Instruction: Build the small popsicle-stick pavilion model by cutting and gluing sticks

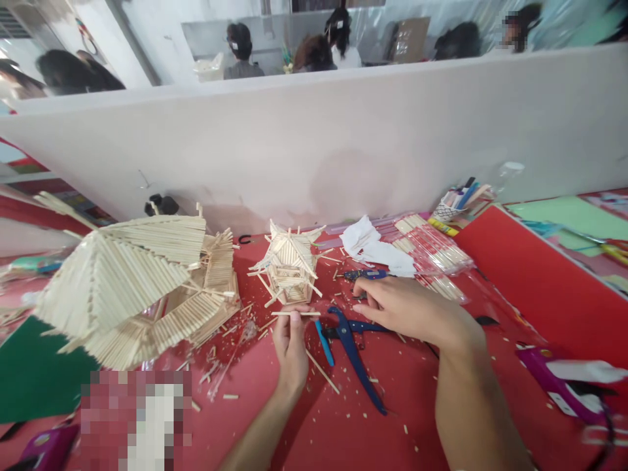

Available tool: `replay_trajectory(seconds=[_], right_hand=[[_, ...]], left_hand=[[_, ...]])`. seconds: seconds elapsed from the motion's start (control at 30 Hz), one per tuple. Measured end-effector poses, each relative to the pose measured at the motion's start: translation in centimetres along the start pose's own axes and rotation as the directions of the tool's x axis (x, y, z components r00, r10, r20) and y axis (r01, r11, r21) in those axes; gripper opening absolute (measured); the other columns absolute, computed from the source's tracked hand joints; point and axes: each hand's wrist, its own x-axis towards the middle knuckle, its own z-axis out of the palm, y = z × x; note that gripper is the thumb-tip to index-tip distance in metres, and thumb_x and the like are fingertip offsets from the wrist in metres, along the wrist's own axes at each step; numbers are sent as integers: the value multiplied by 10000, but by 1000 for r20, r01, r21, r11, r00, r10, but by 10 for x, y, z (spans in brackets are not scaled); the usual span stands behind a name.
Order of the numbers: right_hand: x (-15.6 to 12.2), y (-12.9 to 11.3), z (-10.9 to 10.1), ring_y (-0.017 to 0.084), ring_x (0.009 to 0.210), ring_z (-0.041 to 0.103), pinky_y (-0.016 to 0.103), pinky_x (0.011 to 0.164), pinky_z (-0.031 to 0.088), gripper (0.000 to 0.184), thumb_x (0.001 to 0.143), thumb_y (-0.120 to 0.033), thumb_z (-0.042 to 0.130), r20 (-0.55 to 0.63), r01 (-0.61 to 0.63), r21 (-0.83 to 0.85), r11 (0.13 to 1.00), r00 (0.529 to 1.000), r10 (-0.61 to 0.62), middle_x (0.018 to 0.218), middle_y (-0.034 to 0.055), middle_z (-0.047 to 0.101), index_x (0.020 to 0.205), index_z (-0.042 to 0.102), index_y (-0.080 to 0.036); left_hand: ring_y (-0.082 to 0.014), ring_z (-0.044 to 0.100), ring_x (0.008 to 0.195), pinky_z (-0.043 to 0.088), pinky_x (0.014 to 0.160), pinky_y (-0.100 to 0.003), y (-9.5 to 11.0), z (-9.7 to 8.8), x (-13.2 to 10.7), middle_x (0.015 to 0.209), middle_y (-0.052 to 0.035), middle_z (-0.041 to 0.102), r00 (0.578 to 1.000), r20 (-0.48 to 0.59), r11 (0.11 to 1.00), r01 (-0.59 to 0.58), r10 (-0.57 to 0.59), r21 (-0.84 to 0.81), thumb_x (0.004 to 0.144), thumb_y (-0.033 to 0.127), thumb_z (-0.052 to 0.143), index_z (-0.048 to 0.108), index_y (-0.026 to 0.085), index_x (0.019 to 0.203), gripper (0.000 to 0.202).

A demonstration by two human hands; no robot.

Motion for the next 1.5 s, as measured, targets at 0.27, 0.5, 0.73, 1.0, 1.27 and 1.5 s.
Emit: replay_trajectory(seconds=[0.27, 0.5, 0.73, 1.0, 1.27, 1.5], right_hand=[[-29, -16, 67, 387, 1258, 597, 482, 972, 470, 636, 905, -472, 673, -26, -127, -70, 989, 992, 126, 1364, 224, 634, 1444, 525, -170], [-40, -37, 143, 446, 1332, 478, 549, 1083, 336, 778, 912, -479, 643, -135, -247, -208, 947, 966, 222, 1438, 306, 530, 1525, 429, -51], [-53, -35, 148, 395, 1217, 544, 513, 1035, 380, 532, 992, -351, 467, -262, -223, -81, 971, 945, 195, 1305, 262, 609, 1447, 516, -82], [-52, -39, 103, 252, 923, 680, 357, 810, 486, 405, 1045, -466, 365, -89, 50, 480, 876, 996, -7, 1022, 89, 728, 1208, 634, -211], [-28, -49, 106, 211, 765, 641, 296, 679, 415, 331, 1035, -419, 420, 7, 137, 525, 840, 986, -164, 895, 53, 707, 1168, 627, -197], [-26, -50, 108, 190, 687, 612, 273, 629, 380, 337, 1025, -434, 430, -2, 136, 566, 813, 987, -163, 815, 37, 679, 1079, 643, -178]], left_hand=[[-209, 665, 754, 510, 755, -309, 23, -40, -16, 768, -72, 711, 931, 357, 923, -64, -82, 379, 918, 571, 599, 704, 181, 790, 424], [-185, 623, 652, 508, 685, -309, 27, -75, -13, 736, -50, 692, 849, 471, 848, -51, -241, 527, 932, 589, 537, 623, 184, 783, 440], [-161, 550, 611, 425, 650, -284, 33, -83, -9, 622, 3, 570, 844, 514, 784, -212, -154, 583, 954, 567, 480, 540, 200, 703, 448], [-170, 484, 654, 363, 642, -288, 39, -90, -3, 663, -8, 562, 854, 517, 731, -316, -59, 605, 949, 516, 490, 624, 177, 740, 420], [-162, 468, 626, 356, 599, -272, 34, -95, 4, 630, -3, 561, 852, 517, 710, -313, -85, 631, 936, 487, 513, 684, 152, 758, 416], [-203, 594, 742, 428, 694, -294, 34, -97, 6, 833, -47, 730, 856, 505, 714, -285, -110, 639, 945, 435, 517, 763, 159, 1015, 377]])
